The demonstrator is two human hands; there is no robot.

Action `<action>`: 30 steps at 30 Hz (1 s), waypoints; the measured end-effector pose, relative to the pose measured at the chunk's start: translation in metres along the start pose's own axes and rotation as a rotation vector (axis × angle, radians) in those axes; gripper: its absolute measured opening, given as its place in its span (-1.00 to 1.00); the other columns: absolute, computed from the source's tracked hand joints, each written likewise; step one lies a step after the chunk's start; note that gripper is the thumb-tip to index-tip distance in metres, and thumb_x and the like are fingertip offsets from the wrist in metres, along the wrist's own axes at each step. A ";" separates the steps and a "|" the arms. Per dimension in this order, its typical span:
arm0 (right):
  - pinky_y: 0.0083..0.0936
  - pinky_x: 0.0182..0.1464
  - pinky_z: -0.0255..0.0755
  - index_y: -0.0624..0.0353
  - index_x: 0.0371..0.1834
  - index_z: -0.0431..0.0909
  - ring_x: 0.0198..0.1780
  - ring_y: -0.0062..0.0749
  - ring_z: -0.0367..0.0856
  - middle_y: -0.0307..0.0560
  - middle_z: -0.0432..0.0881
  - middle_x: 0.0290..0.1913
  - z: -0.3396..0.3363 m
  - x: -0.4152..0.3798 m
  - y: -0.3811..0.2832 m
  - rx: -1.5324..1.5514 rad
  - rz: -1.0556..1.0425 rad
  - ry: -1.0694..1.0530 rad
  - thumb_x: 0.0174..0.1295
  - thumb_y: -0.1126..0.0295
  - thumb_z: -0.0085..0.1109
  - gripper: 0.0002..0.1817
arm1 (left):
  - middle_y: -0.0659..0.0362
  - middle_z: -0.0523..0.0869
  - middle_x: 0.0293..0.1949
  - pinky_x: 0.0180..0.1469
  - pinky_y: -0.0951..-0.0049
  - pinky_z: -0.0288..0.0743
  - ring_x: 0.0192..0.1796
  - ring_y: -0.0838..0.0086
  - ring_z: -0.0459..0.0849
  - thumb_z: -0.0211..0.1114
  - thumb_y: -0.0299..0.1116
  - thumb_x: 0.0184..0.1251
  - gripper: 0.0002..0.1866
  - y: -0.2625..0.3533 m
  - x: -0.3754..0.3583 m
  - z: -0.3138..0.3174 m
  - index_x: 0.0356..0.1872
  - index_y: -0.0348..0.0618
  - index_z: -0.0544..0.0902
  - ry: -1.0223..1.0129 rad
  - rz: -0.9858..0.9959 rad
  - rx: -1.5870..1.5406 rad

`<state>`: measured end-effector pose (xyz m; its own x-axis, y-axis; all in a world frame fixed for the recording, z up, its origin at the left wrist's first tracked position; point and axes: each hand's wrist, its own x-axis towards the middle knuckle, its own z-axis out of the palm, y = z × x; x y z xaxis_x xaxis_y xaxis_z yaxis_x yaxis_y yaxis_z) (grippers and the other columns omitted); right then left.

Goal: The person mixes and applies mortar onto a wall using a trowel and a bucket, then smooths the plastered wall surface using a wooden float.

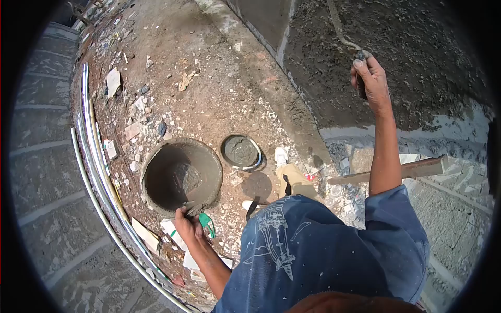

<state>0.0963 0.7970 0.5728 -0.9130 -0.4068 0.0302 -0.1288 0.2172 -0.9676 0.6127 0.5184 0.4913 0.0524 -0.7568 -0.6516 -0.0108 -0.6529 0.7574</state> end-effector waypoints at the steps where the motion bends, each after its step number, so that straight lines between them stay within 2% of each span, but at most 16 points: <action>1: -0.64 -0.34 0.37 0.21 0.10 0.55 -0.44 -0.67 0.50 -0.32 0.54 -0.42 0.012 -0.014 0.032 0.022 0.064 -0.020 0.35 0.06 0.25 -0.54 | 0.12 0.66 -0.38 -0.54 0.44 0.59 -0.51 0.36 0.65 0.23 -0.44 0.18 -0.88 -0.003 0.004 -0.009 -0.28 -0.22 0.56 -0.030 0.015 -0.087; 4: -0.55 -0.42 0.39 0.17 -0.21 0.53 -0.52 -0.59 0.51 -0.23 0.54 -0.50 0.033 -0.097 0.186 -0.258 0.392 -0.061 0.36 0.13 0.22 -0.70 | 0.08 0.69 -0.31 -0.42 0.35 0.67 -0.40 0.29 0.70 0.23 -0.45 0.17 -0.86 -0.002 -0.002 -0.033 -0.26 -0.25 0.57 -0.128 -0.010 -0.283; 5: -0.38 -0.38 0.46 0.19 -0.24 0.57 -0.48 -0.42 0.60 -0.11 0.65 -0.45 0.040 -0.146 0.209 -0.380 0.641 -0.040 0.29 0.14 0.24 -0.70 | 0.06 0.69 -0.28 -0.35 0.31 0.70 -0.35 0.26 0.71 0.23 -0.45 0.17 -0.85 0.000 -0.007 -0.045 -0.25 -0.27 0.56 -0.107 -0.011 -0.358; 6: -0.29 -0.29 0.51 0.17 -0.30 0.67 -0.41 -0.31 0.68 -0.06 0.72 -0.39 0.019 -0.215 0.309 -0.869 0.674 -0.501 0.24 0.15 0.23 -0.71 | 0.04 0.70 -0.23 -0.28 0.27 0.72 -0.29 0.23 0.72 0.22 -0.46 0.16 -0.82 0.000 -0.006 -0.069 -0.22 -0.29 0.56 -0.113 -0.038 -0.368; 7: -0.20 -0.20 0.57 0.14 -0.36 0.77 -0.33 -0.20 0.76 -0.02 0.79 -0.34 -0.001 -0.283 0.403 -1.289 0.493 -0.986 0.20 0.15 0.23 -0.71 | 0.02 0.70 -0.18 -0.21 0.23 0.74 -0.23 0.20 0.73 0.22 -0.47 0.15 -0.79 -0.002 -0.003 -0.096 -0.19 -0.32 0.56 -0.113 -0.061 -0.378; 8: -0.30 -0.13 0.57 0.15 -0.48 0.78 -0.29 -0.19 0.77 -0.02 0.77 -0.41 0.004 -0.352 0.407 -0.911 1.313 -0.392 0.14 0.15 0.27 -0.71 | 0.01 0.70 -0.15 -0.15 0.20 0.76 -0.19 0.18 0.74 0.21 -0.48 0.14 -0.75 -0.006 -0.003 -0.120 -0.15 -0.35 0.57 -0.108 -0.058 -0.405; 9: -0.33 -0.09 0.55 0.15 -0.30 0.78 -0.28 -0.20 0.75 -0.03 0.77 -0.38 -0.006 -0.422 0.386 -0.991 1.290 -0.549 0.14 0.14 0.26 -0.69 | -0.01 0.70 -0.11 -0.09 0.17 0.77 -0.15 0.16 0.74 0.20 -0.49 0.13 -0.71 -0.010 -0.004 -0.147 -0.10 -0.38 0.57 -0.085 -0.051 -0.430; 10: -0.34 -0.12 0.55 0.16 -0.28 0.76 -0.29 -0.21 0.74 -0.04 0.76 -0.38 -0.007 -0.484 0.361 -0.942 1.307 -0.587 0.15 0.15 0.26 -0.70 | -0.01 0.70 -0.10 -0.07 0.15 0.77 -0.13 0.15 0.74 0.19 -0.49 0.12 -0.68 -0.016 0.002 -0.175 -0.08 -0.40 0.57 -0.063 -0.022 -0.467; 13: -0.35 -0.18 0.53 0.18 -0.24 0.72 -0.34 -0.25 0.71 -0.05 0.74 -0.40 -0.014 -0.591 0.315 -0.788 1.332 -0.469 0.15 0.17 0.25 -0.70 | -0.07 0.69 -0.06 0.02 0.07 0.77 -0.07 0.09 0.74 0.16 -0.49 0.12 -0.61 -0.054 0.026 -0.259 -0.01 -0.48 0.55 0.057 0.003 -0.519; 14: -0.36 -0.20 0.52 0.19 -0.23 0.71 -0.35 -0.26 0.70 -0.05 0.73 -0.40 -0.015 -0.612 0.304 -0.746 1.317 -0.415 0.16 0.18 0.25 -0.70 | 0.00 0.70 -0.21 -0.18 0.23 0.77 -0.23 0.17 0.75 0.18 -0.47 0.11 -0.79 -0.056 0.022 -0.274 -0.23 -0.38 0.56 0.093 -0.033 -0.432; 16: -0.37 -0.25 0.51 0.21 -0.20 0.68 -0.38 -0.28 0.67 -0.06 0.71 -0.41 -0.013 -0.632 0.291 -0.659 1.255 -0.320 0.16 0.19 0.24 -0.69 | -0.07 0.64 -0.27 -0.40 0.24 0.73 -0.39 0.14 0.71 0.14 -0.41 0.17 -0.77 -0.047 -0.008 -0.268 -0.26 -0.43 0.50 0.204 0.007 -0.412; 18: -0.38 -0.29 0.50 0.22 -0.17 0.65 -0.41 -0.30 0.65 -0.06 0.69 -0.42 -0.007 -0.630 0.282 -0.550 1.183 -0.239 0.16 0.21 0.24 -0.69 | 0.07 0.51 -0.52 -0.66 0.38 0.43 -0.75 0.34 0.38 0.22 -0.31 0.18 -0.80 -0.072 0.023 -0.323 -0.40 -0.25 0.48 0.368 -0.086 -0.023; 20: -0.39 -0.34 0.49 0.24 -0.14 0.62 -0.44 -0.33 0.63 -0.07 0.67 -0.43 0.010 -0.605 0.270 -0.456 1.095 -0.186 0.17 0.23 0.23 -0.68 | 0.10 0.51 -0.54 -0.69 0.38 0.42 -0.74 0.32 0.46 0.25 -0.31 0.15 -0.79 -0.070 0.022 -0.340 -0.39 -0.25 0.50 0.359 -0.149 0.067; 25: -0.42 -0.45 0.46 0.27 -0.07 0.55 -0.52 -0.38 0.57 -0.08 0.62 -0.45 0.066 -0.485 0.235 -0.382 0.802 -0.255 0.18 0.27 0.22 -0.66 | 0.13 0.60 -0.40 -0.61 0.41 0.54 -0.55 0.38 0.61 0.22 -0.43 0.16 -0.86 -0.075 0.003 -0.350 -0.27 -0.22 0.53 0.345 -0.101 -0.357; 28: -0.36 -0.33 0.54 0.22 0.08 0.54 -0.32 -0.34 0.66 -0.01 0.69 -0.24 0.097 -0.401 0.226 -0.633 0.757 -0.556 0.25 0.27 0.20 -0.62 | 0.11 0.64 -0.33 -0.49 0.39 0.61 -0.45 0.34 0.66 0.22 -0.45 0.19 -0.86 -0.089 -0.003 -0.368 -0.25 -0.23 0.52 0.346 -0.089 -0.395; 30: -0.38 -0.45 0.47 0.22 -0.03 0.54 -0.46 -0.43 0.59 -0.08 0.64 -0.37 0.131 -0.357 0.199 -0.647 0.674 -0.647 0.21 0.24 0.22 -0.65 | 0.09 0.65 -0.29 -0.40 0.37 0.63 -0.37 0.31 0.68 0.19 -0.45 0.21 -0.85 -0.088 -0.019 -0.358 -0.22 -0.25 0.52 0.374 -0.057 -0.497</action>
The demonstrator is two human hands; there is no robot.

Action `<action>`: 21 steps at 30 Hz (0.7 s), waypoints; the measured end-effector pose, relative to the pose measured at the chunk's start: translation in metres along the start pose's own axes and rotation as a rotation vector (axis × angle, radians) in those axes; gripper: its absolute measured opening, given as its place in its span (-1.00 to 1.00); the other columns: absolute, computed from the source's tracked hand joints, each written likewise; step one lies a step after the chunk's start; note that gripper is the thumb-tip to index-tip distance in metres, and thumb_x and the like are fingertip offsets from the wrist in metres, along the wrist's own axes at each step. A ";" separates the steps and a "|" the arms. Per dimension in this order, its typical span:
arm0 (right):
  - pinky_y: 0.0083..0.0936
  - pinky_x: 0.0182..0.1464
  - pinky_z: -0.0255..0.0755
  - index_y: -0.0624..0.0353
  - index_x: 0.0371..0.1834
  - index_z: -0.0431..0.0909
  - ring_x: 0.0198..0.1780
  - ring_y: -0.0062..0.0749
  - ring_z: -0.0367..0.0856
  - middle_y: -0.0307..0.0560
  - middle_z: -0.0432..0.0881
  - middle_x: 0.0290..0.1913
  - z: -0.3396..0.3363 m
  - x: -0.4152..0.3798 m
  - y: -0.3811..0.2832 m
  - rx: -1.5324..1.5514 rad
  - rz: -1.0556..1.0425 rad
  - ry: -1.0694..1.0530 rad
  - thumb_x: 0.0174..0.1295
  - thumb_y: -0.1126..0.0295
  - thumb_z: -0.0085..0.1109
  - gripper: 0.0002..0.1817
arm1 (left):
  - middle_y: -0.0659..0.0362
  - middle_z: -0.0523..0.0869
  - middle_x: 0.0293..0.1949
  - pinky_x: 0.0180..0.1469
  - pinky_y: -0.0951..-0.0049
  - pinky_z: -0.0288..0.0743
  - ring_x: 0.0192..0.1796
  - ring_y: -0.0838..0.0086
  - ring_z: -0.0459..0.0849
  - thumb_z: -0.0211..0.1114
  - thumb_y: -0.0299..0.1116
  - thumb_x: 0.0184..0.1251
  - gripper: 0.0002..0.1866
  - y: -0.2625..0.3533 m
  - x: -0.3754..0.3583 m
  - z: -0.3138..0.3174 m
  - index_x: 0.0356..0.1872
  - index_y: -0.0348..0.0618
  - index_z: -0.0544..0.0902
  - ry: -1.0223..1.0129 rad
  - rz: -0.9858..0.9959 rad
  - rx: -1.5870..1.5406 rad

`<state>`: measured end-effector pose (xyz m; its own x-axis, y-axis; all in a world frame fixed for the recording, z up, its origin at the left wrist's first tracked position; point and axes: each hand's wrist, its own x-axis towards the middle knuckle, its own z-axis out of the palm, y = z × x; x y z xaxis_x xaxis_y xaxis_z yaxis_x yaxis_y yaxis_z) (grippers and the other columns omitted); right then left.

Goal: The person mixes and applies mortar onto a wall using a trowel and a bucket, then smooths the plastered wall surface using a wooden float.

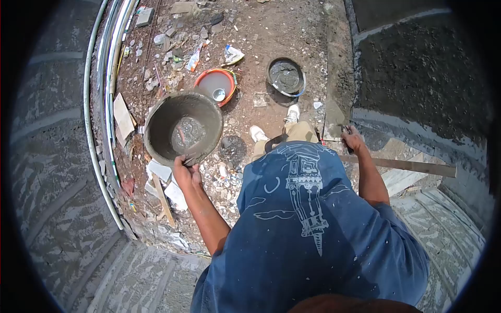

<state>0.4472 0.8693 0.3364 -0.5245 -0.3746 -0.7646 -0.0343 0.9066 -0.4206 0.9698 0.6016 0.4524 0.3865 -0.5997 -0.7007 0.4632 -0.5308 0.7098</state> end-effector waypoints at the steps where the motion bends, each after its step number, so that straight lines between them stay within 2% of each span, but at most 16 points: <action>1: -0.31 -0.33 0.54 0.29 0.00 0.54 -0.38 -0.27 0.67 0.06 0.68 -0.32 -0.009 0.015 -0.022 -0.127 -0.010 -0.030 0.19 0.18 0.20 -0.57 | 0.08 0.65 -0.26 -0.34 0.32 0.67 -0.31 0.30 0.70 0.18 -0.47 0.21 -0.84 -0.004 0.003 -0.013 -0.20 -0.29 0.52 -0.025 -0.007 0.024; 2: -0.25 -0.21 0.60 0.35 0.04 0.55 -0.31 -0.11 0.74 0.19 0.72 -0.27 -0.016 0.032 -0.045 -0.248 -0.022 -0.061 0.18 0.13 0.18 -0.49 | 0.07 0.65 -0.26 -0.33 0.31 0.68 -0.31 0.30 0.70 0.18 -0.47 0.22 -0.83 -0.007 -0.004 -0.016 -0.20 -0.30 0.51 0.018 -0.006 0.024; 4: -0.16 0.07 0.56 0.35 0.10 0.56 -0.03 0.12 0.73 0.37 0.71 -0.07 -0.022 0.053 -0.087 -0.547 -0.102 -0.043 0.15 0.01 0.15 -0.37 | 0.07 0.65 -0.26 -0.33 0.31 0.70 -0.32 0.29 0.70 0.17 -0.46 0.22 -0.82 -0.014 -0.013 -0.023 -0.20 -0.32 0.51 0.087 -0.017 0.048; 7: -0.12 0.22 0.47 0.32 0.15 0.56 0.15 0.21 0.63 0.42 0.65 0.06 -0.017 0.093 -0.113 -0.560 -0.142 -0.098 0.10 -0.03 0.17 -0.32 | 0.07 0.66 -0.28 -0.37 0.35 0.70 -0.36 0.30 0.70 0.17 -0.46 0.21 -0.81 -0.028 -0.023 -0.029 -0.18 -0.33 0.52 0.158 -0.073 0.125; 9: -0.13 0.21 0.47 0.31 0.14 0.56 0.14 0.20 0.63 0.41 0.65 0.06 -0.002 0.124 -0.109 -0.564 -0.184 -0.123 0.10 -0.01 0.18 -0.33 | 0.08 0.67 -0.28 -0.42 0.38 0.70 -0.40 0.30 0.70 0.17 -0.46 0.20 -0.79 -0.038 -0.038 -0.012 -0.17 -0.33 0.53 0.181 -0.118 0.190; 11: -0.14 0.21 0.47 0.31 0.14 0.56 0.14 0.19 0.63 0.41 0.65 0.06 0.014 0.165 -0.109 -0.595 -0.216 -0.139 0.09 0.01 0.19 -0.34 | 0.13 0.68 -0.22 -0.39 0.31 0.64 -0.30 0.35 0.72 0.19 -0.44 0.15 -0.75 -0.057 -0.037 0.003 -0.12 -0.20 0.55 0.213 -0.190 0.334; 13: -0.14 0.22 0.46 0.32 0.14 0.56 0.14 0.20 0.62 0.40 0.65 0.05 0.036 0.201 -0.103 -0.655 -0.234 -0.144 0.10 0.02 0.19 -0.35 | 0.10 0.71 -0.11 -0.27 0.15 0.73 -0.20 0.26 0.77 0.17 -0.47 0.14 -0.64 -0.087 -0.027 0.042 0.02 -0.26 0.55 0.178 -0.201 0.229; 14: -0.14 0.22 0.46 0.32 0.13 0.56 0.13 0.20 0.63 0.39 0.65 0.05 0.046 0.221 -0.094 -0.615 -0.202 -0.150 0.11 0.03 0.19 -0.36 | 0.07 0.72 -0.02 -0.12 0.12 0.77 -0.10 0.21 0.78 0.15 -0.52 0.14 -0.56 -0.104 -0.009 0.053 0.11 -0.29 0.53 0.104 -0.242 0.182; 17: -0.14 0.22 0.46 0.34 0.13 0.55 0.13 0.20 0.63 0.39 0.65 0.03 0.072 0.267 -0.061 -0.531 -0.117 -0.174 0.12 0.04 0.20 -0.37 | 0.02 0.72 -0.07 -0.13 0.23 0.81 -0.16 0.19 0.79 0.17 -0.55 0.17 -0.61 -0.163 0.063 0.124 0.07 -0.35 0.54 0.023 -0.290 0.130; 21: -0.16 0.18 0.48 0.32 0.16 0.51 0.12 0.19 0.64 0.36 0.67 0.02 0.076 0.297 0.001 -0.450 -0.026 -0.191 0.17 0.05 0.21 -0.39 | 0.01 0.69 0.03 0.13 0.05 0.72 0.06 0.15 0.72 0.22 -0.58 0.19 -0.57 -0.249 0.211 0.248 0.13 -0.34 0.50 -0.129 -0.287 0.043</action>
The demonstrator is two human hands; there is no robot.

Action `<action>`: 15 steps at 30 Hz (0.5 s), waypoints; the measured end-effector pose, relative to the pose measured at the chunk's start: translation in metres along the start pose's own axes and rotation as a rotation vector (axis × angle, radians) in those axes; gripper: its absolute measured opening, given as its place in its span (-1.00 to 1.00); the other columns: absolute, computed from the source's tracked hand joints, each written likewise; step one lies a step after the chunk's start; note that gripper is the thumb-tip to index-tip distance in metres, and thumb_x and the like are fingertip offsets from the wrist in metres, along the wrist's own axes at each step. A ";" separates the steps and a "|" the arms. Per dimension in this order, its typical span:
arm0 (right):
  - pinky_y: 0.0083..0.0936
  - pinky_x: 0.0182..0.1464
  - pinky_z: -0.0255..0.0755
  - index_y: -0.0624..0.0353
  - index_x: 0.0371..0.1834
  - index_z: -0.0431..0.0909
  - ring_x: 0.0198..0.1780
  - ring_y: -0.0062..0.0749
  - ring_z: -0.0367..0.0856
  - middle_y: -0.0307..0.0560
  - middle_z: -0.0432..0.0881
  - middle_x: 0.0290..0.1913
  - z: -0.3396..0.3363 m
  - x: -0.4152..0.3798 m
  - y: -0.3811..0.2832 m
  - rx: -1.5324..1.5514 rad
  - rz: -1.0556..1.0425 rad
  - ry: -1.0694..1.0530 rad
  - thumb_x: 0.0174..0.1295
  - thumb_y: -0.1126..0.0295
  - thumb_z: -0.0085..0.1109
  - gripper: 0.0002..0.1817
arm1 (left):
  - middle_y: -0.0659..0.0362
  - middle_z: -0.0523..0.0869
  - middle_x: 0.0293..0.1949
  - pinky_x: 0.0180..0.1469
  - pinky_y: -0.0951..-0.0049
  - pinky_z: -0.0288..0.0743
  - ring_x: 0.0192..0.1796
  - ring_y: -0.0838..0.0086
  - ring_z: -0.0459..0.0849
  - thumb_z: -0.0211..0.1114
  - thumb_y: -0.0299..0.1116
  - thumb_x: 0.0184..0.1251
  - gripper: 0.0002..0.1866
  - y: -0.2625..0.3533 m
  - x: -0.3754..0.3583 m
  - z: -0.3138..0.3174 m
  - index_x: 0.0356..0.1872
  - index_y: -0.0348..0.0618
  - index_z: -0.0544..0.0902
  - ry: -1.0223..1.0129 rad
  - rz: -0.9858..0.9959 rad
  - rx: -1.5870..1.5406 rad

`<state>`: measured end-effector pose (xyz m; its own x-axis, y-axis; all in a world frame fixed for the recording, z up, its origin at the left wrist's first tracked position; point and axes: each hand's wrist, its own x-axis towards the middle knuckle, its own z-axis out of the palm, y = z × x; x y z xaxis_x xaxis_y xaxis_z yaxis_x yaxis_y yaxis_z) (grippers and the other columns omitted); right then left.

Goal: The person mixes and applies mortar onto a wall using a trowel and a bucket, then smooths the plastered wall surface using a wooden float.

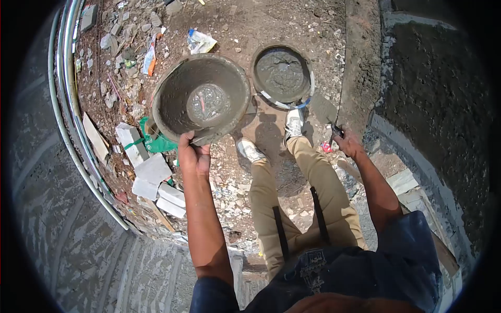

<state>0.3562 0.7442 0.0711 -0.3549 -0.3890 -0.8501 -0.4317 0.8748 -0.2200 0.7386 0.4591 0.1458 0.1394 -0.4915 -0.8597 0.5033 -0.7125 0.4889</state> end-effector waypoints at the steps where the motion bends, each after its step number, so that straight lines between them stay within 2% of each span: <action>1: -0.16 0.17 0.48 0.31 0.17 0.50 0.12 0.20 0.64 0.35 0.67 0.02 0.003 0.001 0.018 0.023 0.017 -0.045 0.19 0.05 0.21 -0.39 | 0.00 0.69 0.02 0.17 0.01 0.68 0.07 0.15 0.71 0.21 -0.59 0.21 -0.63 -0.004 0.042 0.034 0.07 -0.35 0.52 -0.051 0.035 -0.083; 3: -0.15 0.16 0.49 0.30 0.19 0.49 0.10 0.21 0.65 0.33 0.68 0.02 0.005 0.002 0.054 0.026 0.062 -0.079 0.21 0.05 0.21 -0.39 | -0.03 0.70 0.00 0.19 0.06 0.66 0.06 0.17 0.70 0.23 -0.52 0.27 -0.79 0.001 0.130 0.086 -0.09 -0.32 0.56 -0.173 0.034 -0.063; 4: -0.15 0.15 0.49 0.30 0.19 0.48 0.09 0.21 0.65 0.33 0.68 0.01 0.007 -0.002 0.073 0.005 0.093 -0.078 0.23 0.05 0.21 -0.39 | -0.01 0.70 -0.01 0.18 0.11 0.66 0.07 0.18 0.70 0.27 -0.44 0.28 -0.76 0.002 0.163 0.112 -0.06 -0.31 0.58 -0.235 0.104 -0.060; 5: -0.14 0.15 0.49 0.29 0.20 0.48 0.08 0.22 0.66 0.32 0.69 0.01 0.009 -0.007 0.092 -0.017 0.121 -0.080 0.24 0.05 0.20 -0.40 | 0.02 0.71 0.01 0.21 0.09 0.63 0.10 0.19 0.69 0.35 -0.32 0.31 -0.67 0.000 0.172 0.141 0.01 -0.26 0.59 -0.220 0.163 -0.057; 6: -0.13 0.14 0.49 0.29 0.20 0.47 0.08 0.23 0.66 0.33 0.69 0.00 0.013 -0.011 0.113 -0.024 0.133 -0.061 0.25 0.05 0.20 -0.40 | 0.01 0.67 0.12 0.26 0.06 0.57 0.12 0.08 0.69 0.45 -0.07 0.28 -0.45 -0.007 0.180 0.157 0.18 -0.15 0.54 -0.239 0.244 0.032; 8: -0.10 0.11 0.50 0.29 0.21 0.46 0.07 0.25 0.65 0.34 0.69 -0.02 0.028 -0.015 0.157 -0.029 0.146 -0.017 0.27 0.07 0.19 -0.42 | 0.02 0.44 0.40 0.35 -0.02 0.46 0.26 -0.10 0.55 0.46 0.16 0.21 -0.16 -0.032 0.192 0.162 0.41 -0.03 0.38 -0.200 0.094 0.147; 10: -0.22 -0.10 0.51 0.26 0.10 0.51 -0.15 -0.04 0.66 0.17 0.69 -0.18 0.059 -0.022 0.208 0.053 0.209 0.053 0.27 0.15 0.21 -0.54 | 0.07 0.12 0.57 0.29 0.01 0.47 0.32 -0.21 0.40 0.35 0.33 0.20 0.00 -0.094 0.184 0.152 0.55 0.03 0.20 -0.096 0.088 0.395; 11: -0.28 -0.21 0.51 0.25 0.04 0.54 -0.26 -0.19 0.67 0.08 0.69 -0.25 0.071 -0.025 0.220 0.095 0.238 0.090 0.28 0.18 0.22 -0.60 | 0.11 -0.06 0.63 0.30 -0.24 0.28 0.45 -0.39 0.11 0.24 0.47 0.18 0.06 -0.131 0.190 0.130 0.60 0.23 0.02 -0.140 -0.008 0.538; 12: -0.32 -0.29 0.47 0.23 0.00 0.53 -0.34 -0.28 0.63 0.01 0.66 -0.31 0.077 -0.031 0.216 0.222 0.348 0.059 0.28 0.20 0.22 -0.64 | 0.13 -0.05 0.63 0.32 -0.22 0.25 0.43 -0.39 0.13 0.17 0.46 0.23 0.02 -0.176 0.188 0.116 0.60 0.22 0.04 0.027 -0.112 0.586; 14: -0.39 -0.46 0.39 0.18 -0.08 0.53 -0.48 -0.47 0.54 -0.14 0.60 -0.44 0.082 -0.042 0.201 0.470 0.565 -0.007 0.30 0.24 0.22 -0.72 | 0.12 -0.08 0.64 0.43 -0.26 0.04 0.48 -0.31 0.11 0.11 0.50 0.24 0.02 -0.259 0.189 0.068 0.62 0.27 0.02 -0.151 -0.439 0.610; 15: -0.41 -0.50 0.41 0.23 -0.04 0.52 -0.52 -0.51 0.53 -0.15 0.59 -0.44 0.085 -0.045 0.198 0.505 0.556 -0.042 0.29 0.23 0.25 -0.67 | 0.04 -0.01 0.62 0.49 -0.30 -0.13 0.54 -0.30 0.00 0.12 0.49 0.23 0.04 -0.293 0.168 0.068 0.63 0.24 -0.01 -0.113 -0.503 0.563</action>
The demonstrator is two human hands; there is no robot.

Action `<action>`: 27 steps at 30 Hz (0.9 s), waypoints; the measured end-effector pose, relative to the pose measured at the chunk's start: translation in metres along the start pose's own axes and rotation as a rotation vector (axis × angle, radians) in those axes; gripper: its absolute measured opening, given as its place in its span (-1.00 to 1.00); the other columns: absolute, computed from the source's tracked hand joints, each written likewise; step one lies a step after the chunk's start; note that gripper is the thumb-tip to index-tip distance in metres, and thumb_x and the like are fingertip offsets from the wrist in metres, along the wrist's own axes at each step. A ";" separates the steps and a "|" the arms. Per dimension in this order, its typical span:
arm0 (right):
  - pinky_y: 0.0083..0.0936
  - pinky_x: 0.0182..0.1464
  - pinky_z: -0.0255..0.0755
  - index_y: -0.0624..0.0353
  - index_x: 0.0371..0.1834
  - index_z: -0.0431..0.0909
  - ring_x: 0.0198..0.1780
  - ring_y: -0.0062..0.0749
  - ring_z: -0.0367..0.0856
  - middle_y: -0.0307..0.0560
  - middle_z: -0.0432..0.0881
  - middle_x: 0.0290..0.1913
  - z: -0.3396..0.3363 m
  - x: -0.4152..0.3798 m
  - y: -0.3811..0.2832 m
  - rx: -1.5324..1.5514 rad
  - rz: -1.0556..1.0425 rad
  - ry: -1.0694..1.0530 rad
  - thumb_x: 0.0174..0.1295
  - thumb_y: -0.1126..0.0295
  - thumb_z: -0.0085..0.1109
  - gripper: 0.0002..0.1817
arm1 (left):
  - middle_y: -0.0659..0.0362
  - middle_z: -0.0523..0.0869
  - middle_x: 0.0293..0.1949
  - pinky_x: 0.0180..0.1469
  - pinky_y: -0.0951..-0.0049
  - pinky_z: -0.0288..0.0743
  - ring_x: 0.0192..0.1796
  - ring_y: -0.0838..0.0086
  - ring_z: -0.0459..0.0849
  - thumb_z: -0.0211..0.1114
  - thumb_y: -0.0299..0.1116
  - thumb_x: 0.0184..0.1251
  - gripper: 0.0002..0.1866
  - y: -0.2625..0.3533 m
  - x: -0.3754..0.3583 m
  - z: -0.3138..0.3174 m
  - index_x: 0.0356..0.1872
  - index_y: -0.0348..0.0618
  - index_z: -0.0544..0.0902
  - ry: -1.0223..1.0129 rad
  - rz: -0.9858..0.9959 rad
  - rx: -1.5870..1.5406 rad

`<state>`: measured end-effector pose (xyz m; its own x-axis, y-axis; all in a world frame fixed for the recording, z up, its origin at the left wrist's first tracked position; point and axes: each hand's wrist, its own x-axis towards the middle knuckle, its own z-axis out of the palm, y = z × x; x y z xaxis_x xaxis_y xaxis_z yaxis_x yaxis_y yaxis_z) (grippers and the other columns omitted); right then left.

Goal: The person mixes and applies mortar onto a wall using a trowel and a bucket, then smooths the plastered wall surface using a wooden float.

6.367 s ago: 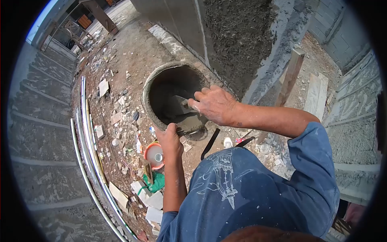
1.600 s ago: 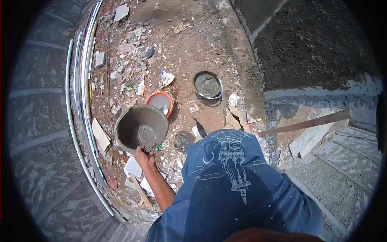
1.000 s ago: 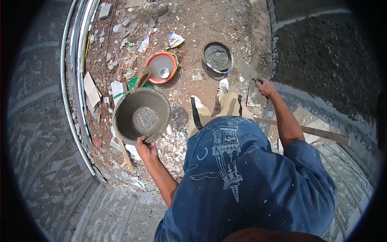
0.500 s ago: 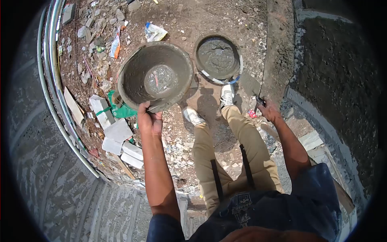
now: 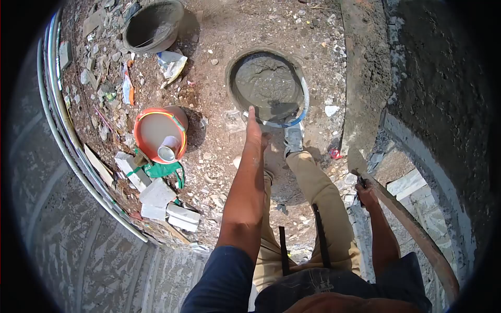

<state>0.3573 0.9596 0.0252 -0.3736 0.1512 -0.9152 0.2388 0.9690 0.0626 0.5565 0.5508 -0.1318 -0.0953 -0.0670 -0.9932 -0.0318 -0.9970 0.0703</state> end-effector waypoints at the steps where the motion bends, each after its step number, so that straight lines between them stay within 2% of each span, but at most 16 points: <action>1: -0.44 -0.53 0.43 0.28 0.00 0.51 -0.56 -0.54 0.51 -0.15 0.58 -0.43 0.003 -0.004 0.000 0.023 0.004 -0.041 0.28 0.22 0.27 -0.62 | -0.04 0.06 0.60 0.51 -0.36 -0.25 0.57 -0.28 -0.06 0.16 0.46 0.23 0.09 -0.023 -0.010 0.025 0.63 0.15 -0.06 0.014 -0.057 -0.082; 3: -0.46 -0.54 0.42 0.22 -0.08 0.53 -0.57 -0.53 0.51 -0.19 0.56 -0.48 0.007 -0.010 0.006 0.000 -0.111 -0.070 0.27 0.20 0.27 -0.67 | -0.05 0.16 0.55 0.54 -0.30 -0.31 0.60 -0.12 -0.01 0.17 0.37 0.31 -0.04 -0.062 0.021 0.040 0.53 -0.03 0.11 0.156 -0.331 -0.291; 5: -0.50 -0.56 0.39 0.16 -0.14 0.53 -0.59 -0.55 0.49 -0.23 0.55 -0.49 0.015 -0.005 0.021 0.040 -0.258 -0.127 0.27 0.19 0.27 -0.71 | -0.03 0.43 0.28 0.52 -0.25 -0.08 0.41 0.04 0.34 0.16 0.23 0.40 -0.28 -0.068 0.000 0.068 0.34 -0.08 0.28 0.230 -0.191 -0.493; 6: -0.53 -0.57 0.37 0.11 -0.18 0.52 -0.60 -0.57 0.46 -0.27 0.53 -0.51 0.015 0.000 0.018 0.188 -0.143 -0.183 0.26 0.19 0.28 -0.74 | -0.02 0.57 0.15 0.51 -0.22 0.04 0.31 0.12 0.51 0.15 0.17 0.45 -0.39 -0.062 -0.016 0.081 0.24 -0.11 0.36 0.265 -0.114 -0.593; 7: -0.56 -0.58 0.35 0.05 -0.22 0.50 -0.61 -0.59 0.44 -0.31 0.50 -0.52 0.014 -0.006 -0.002 0.333 -0.021 -0.221 0.25 0.18 0.28 -0.77 | 0.05 0.57 -0.05 0.44 -0.15 0.17 0.12 0.20 0.56 0.14 0.10 0.48 -0.51 -0.048 -0.030 0.087 0.11 -0.10 0.39 0.246 -0.034 -0.767; 9: -0.58 -0.58 0.32 0.03 -0.24 0.48 -0.62 -0.61 0.41 -0.35 0.47 -0.54 0.018 -0.036 -0.043 0.219 -0.086 -0.117 0.24 0.19 0.28 -0.78 | 0.18 0.56 -0.46 0.32 -0.01 0.42 -0.28 0.38 0.65 0.11 -0.04 0.55 -0.70 -0.001 -0.057 0.094 -0.15 -0.07 0.45 0.183 0.139 -1.112; 12: -0.58 -0.59 0.31 0.05 -0.18 0.47 -0.62 -0.64 0.40 -0.37 0.43 -0.55 0.017 -0.039 -0.043 0.199 -0.179 -0.122 0.25 0.22 0.23 -0.79 | 0.28 0.33 -0.71 0.00 0.13 0.60 -0.64 0.44 0.39 0.16 -0.19 0.53 -0.76 0.073 -0.095 0.099 -0.32 -0.08 0.46 0.083 0.086 -0.803; 15: -0.55 -0.54 0.34 0.11 -0.09 0.50 -0.59 -0.61 0.43 -0.33 0.44 -0.55 0.005 -0.047 -0.064 0.178 -0.256 -0.108 0.30 0.20 0.21 -0.74 | 0.25 0.37 -0.68 -0.14 0.15 0.63 -0.65 0.43 0.41 0.25 -0.28 0.45 -0.76 0.064 -0.128 0.111 -0.41 -0.10 0.45 0.057 0.253 -0.301; 16: -0.52 -0.52 0.36 0.13 -0.07 0.50 -0.58 -0.58 0.44 -0.30 0.45 -0.55 -0.004 -0.063 -0.085 0.123 -0.239 -0.087 0.32 0.18 0.20 -0.71 | 0.23 0.39 -0.68 -0.36 0.24 0.61 -0.65 0.44 0.42 0.34 -0.31 0.36 -0.77 0.065 -0.136 0.116 -0.41 -0.15 0.50 0.055 0.255 -0.280; 17: -0.49 -0.50 0.38 0.15 -0.04 0.51 -0.57 -0.55 0.45 -0.28 0.46 -0.55 -0.010 -0.074 -0.093 0.062 -0.216 -0.074 0.33 0.17 0.19 -0.69 | 0.22 0.42 -0.67 -0.41 0.28 0.58 -0.64 0.44 0.45 0.36 -0.29 0.33 -0.77 0.064 -0.149 0.116 -0.40 -0.17 0.52 0.068 0.266 -0.130; 18: -0.30 -0.36 0.50 0.17 0.03 0.51 -0.46 -0.23 0.63 -0.07 0.61 -0.46 -0.012 -0.064 -0.086 -0.083 -0.335 -0.021 0.37 0.14 0.15 -0.65 | 0.21 0.44 -0.67 -0.46 0.32 0.55 -0.63 0.44 0.47 0.38 -0.28 0.31 -0.76 0.071 -0.159 0.120 -0.39 -0.18 0.54 0.061 0.290 0.019; 19: -0.24 -0.31 0.51 0.17 0.05 0.51 -0.39 -0.11 0.65 0.01 0.64 -0.41 -0.010 -0.049 -0.082 -0.121 -0.397 0.023 0.37 0.13 0.14 -0.63 | 0.20 0.47 -0.66 -0.51 0.36 0.52 -0.62 0.44 0.49 0.41 -0.26 0.28 -0.76 0.079 -0.162 0.123 -0.38 -0.20 0.57 0.043 0.319 0.171; 20: -0.17 -0.25 0.52 0.16 0.07 0.51 -0.33 0.02 0.68 0.09 0.67 -0.35 -0.004 -0.033 -0.073 -0.155 -0.453 0.068 0.36 0.12 0.13 -0.62 | 0.08 0.59 -0.62 -0.45 0.21 0.54 -0.59 0.23 0.61 0.43 -0.22 0.21 -0.69 0.082 -0.154 0.116 -0.43 -0.30 0.60 0.070 0.402 0.382; 22: -0.02 -0.09 0.53 0.11 0.11 0.52 -0.11 0.29 0.68 0.26 0.72 -0.17 -0.011 -0.037 -0.101 -0.256 -0.495 0.075 0.35 0.08 0.15 -0.59 | -0.03 0.66 -0.56 -0.34 0.14 0.56 -0.51 0.08 0.66 0.45 -0.19 0.16 -0.66 0.084 -0.107 0.092 -0.40 -0.35 0.64 0.109 0.583 0.769; 25: 0.02 -0.06 0.52 0.09 0.16 0.49 -0.10 0.28 0.68 0.28 0.71 -0.16 -0.018 -0.045 -0.163 -0.367 -0.677 0.053 0.33 0.07 0.17 -0.55 | -0.19 0.74 -0.38 -0.11 0.07 0.57 -0.29 -0.11 0.72 0.46 -0.14 0.10 -0.59 0.107 -0.078 0.074 -0.31 -0.38 0.69 0.418 0.927 1.032; 27: 0.02 -0.02 0.53 0.07 0.17 0.47 -0.06 0.23 0.68 0.25 0.71 -0.17 -0.021 -0.038 -0.208 -0.535 -0.673 0.004 0.32 0.09 0.18 -0.56 | -0.17 0.75 -0.32 -0.06 0.10 0.58 -0.21 -0.05 0.75 0.47 -0.09 0.11 -0.56 0.145 -0.055 0.056 -0.26 -0.35 0.68 0.604 1.013 1.213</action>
<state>0.3034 0.7564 0.0553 -0.2873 -0.4886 -0.8238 -0.4891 0.8143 -0.3125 0.5017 0.4120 -0.0614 -0.1973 -0.9042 -0.3788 -0.9180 0.0348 0.3951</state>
